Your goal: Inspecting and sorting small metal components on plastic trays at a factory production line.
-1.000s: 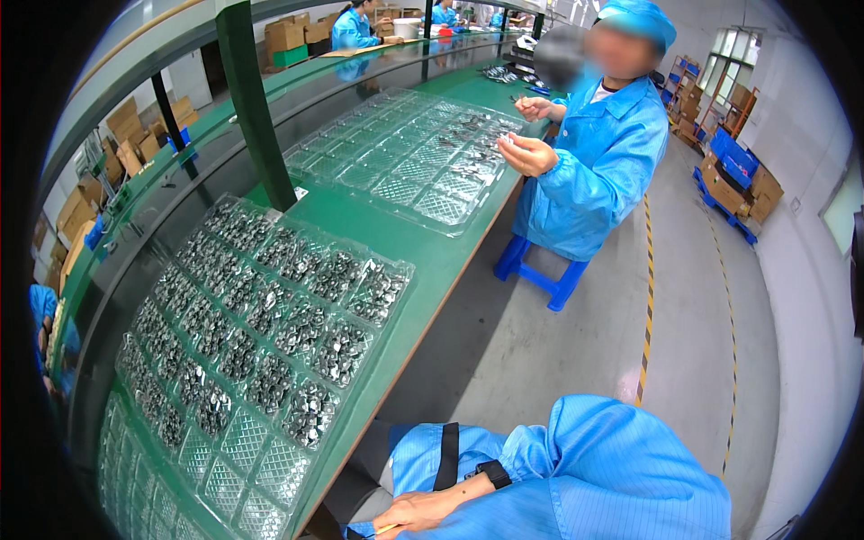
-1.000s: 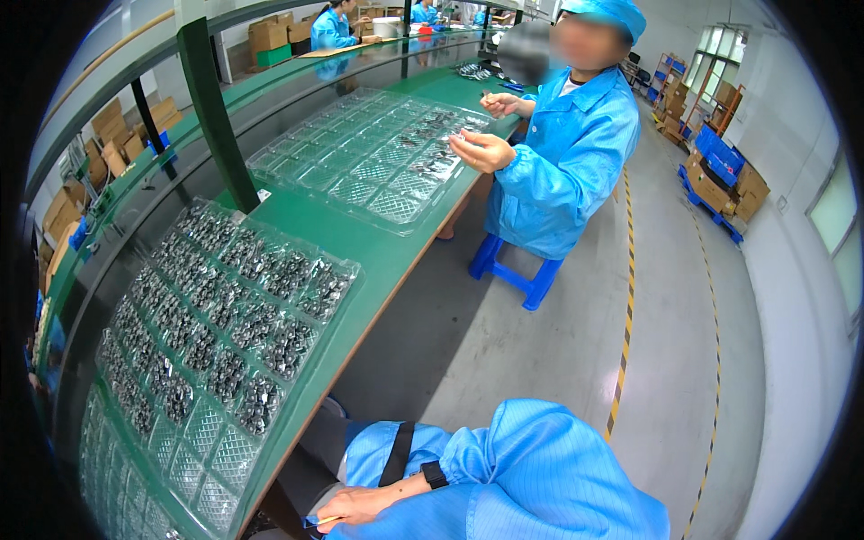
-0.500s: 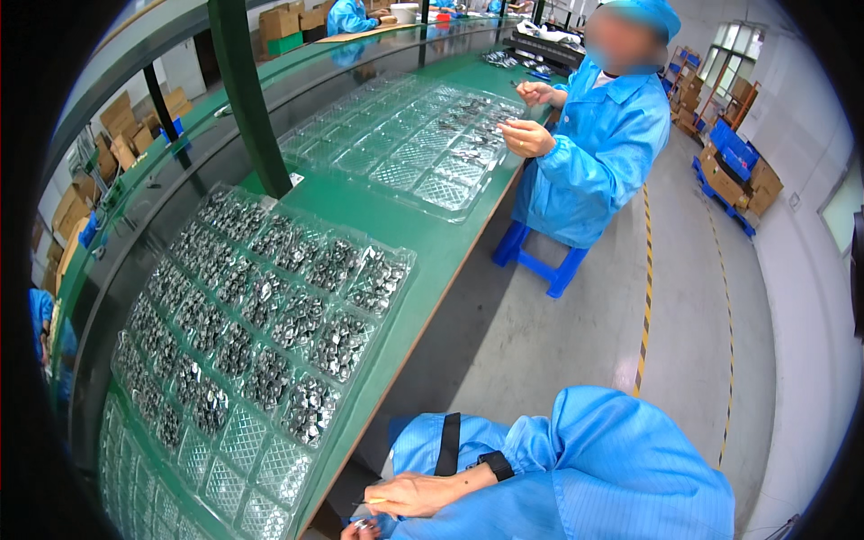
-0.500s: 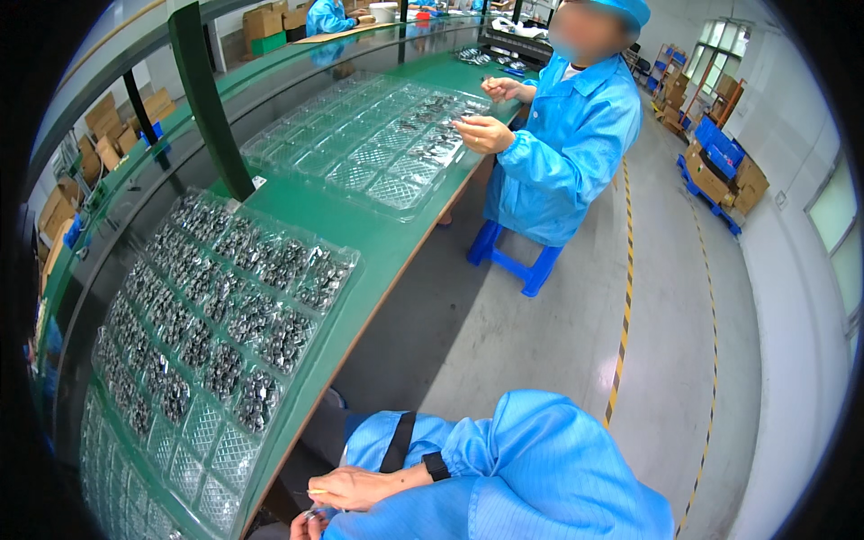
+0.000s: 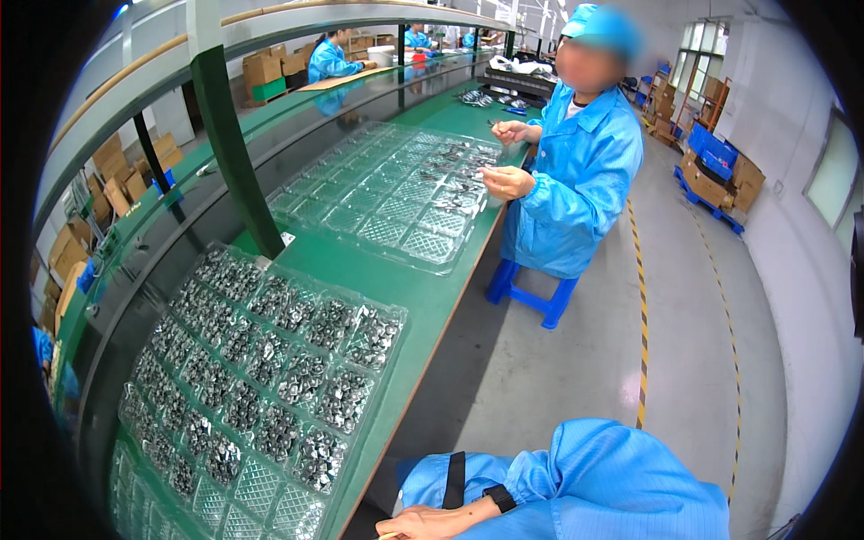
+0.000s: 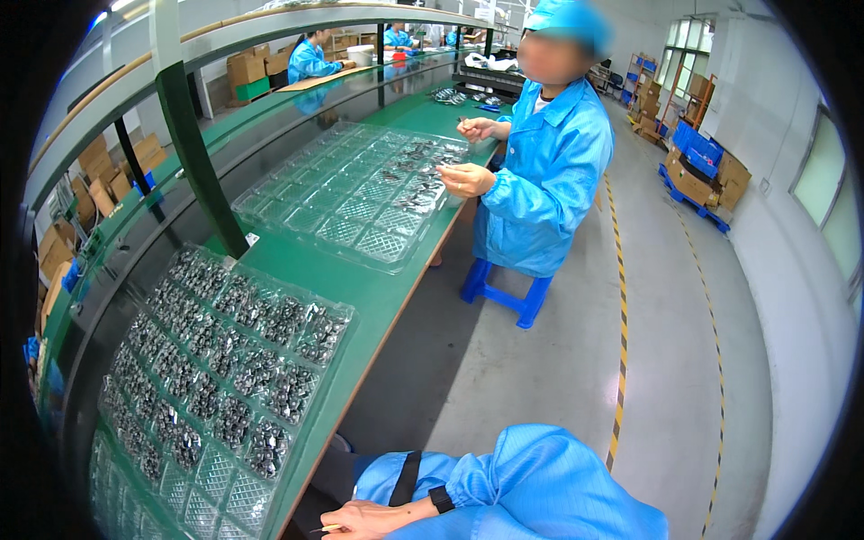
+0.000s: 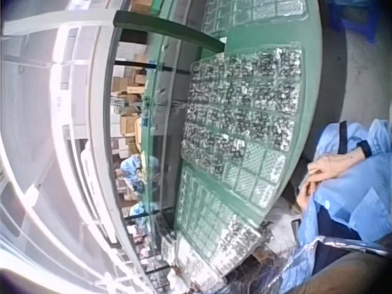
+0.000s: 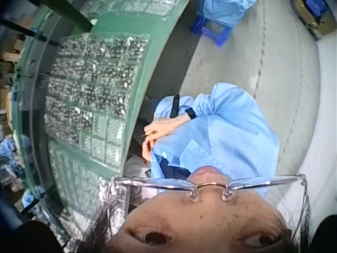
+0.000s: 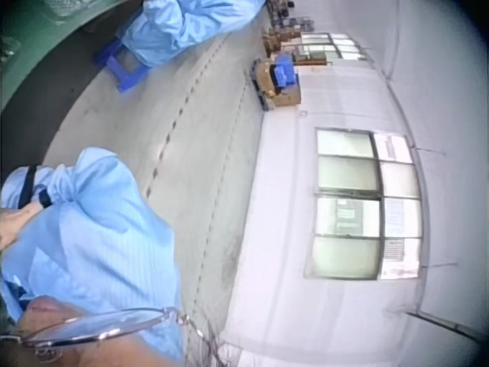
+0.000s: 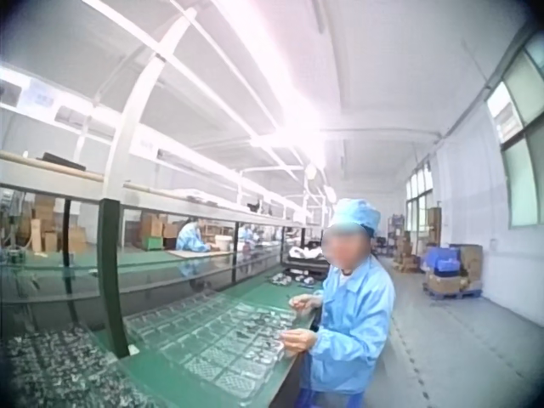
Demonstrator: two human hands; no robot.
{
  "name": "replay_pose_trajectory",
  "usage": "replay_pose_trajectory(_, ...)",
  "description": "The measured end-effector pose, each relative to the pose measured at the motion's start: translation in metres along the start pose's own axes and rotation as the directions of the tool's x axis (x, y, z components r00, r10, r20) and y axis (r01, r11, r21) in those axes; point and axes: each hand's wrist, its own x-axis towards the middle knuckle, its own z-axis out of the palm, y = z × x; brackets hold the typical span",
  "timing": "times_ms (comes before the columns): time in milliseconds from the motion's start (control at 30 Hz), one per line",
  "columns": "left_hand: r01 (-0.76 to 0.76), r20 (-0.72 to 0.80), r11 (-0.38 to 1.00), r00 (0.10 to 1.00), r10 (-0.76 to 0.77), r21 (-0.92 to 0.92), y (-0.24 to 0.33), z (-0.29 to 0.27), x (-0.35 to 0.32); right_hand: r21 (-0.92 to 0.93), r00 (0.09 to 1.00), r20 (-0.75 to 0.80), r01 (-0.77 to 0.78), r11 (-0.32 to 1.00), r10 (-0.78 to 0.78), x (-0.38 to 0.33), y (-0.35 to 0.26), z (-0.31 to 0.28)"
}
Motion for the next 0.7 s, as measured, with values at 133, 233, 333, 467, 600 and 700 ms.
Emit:
replay_pose_trajectory(133,0.023,0.01,1.0,1.0,-0.023,0.005,0.001,0.0,0.004,0.037,0.999,-0.035,0.0,0.999,0.001,0.004,0.01,0.006)
replay_pose_trajectory(233,0.045,0.01,0.999,0.999,-0.045,-0.005,0.0,-0.002,0.005,0.032,0.999,-0.015,-0.028,0.999,0.028,0.007,0.006,0.004)
replay_pose_trajectory(333,0.075,0.012,0.997,0.997,-0.075,-0.009,0.001,-0.004,0.005,0.036,0.999,-0.026,-0.024,0.999,0.025,0.008,0.007,0.006)
replay_pose_trajectory(467,0.129,0.017,0.991,0.992,-0.129,-0.037,0.002,-0.007,0.003,0.078,0.999,-0.021,-0.027,0.997,0.029,0.008,0.009,0.006)
replay_pose_trajectory(600,-0.022,0.021,0.999,1.0,0.021,0.045,-0.001,-0.008,0.0,0.099,0.998,0.012,-0.066,0.993,0.065,0.008,0.0,0.001)
replay_pose_trajectory(700,-0.275,0.066,0.945,0.961,0.268,0.177,-0.003,-0.007,-0.001,0.089,0.998,0.013,-0.067,0.994,0.066,0.007,-0.001,-0.001)
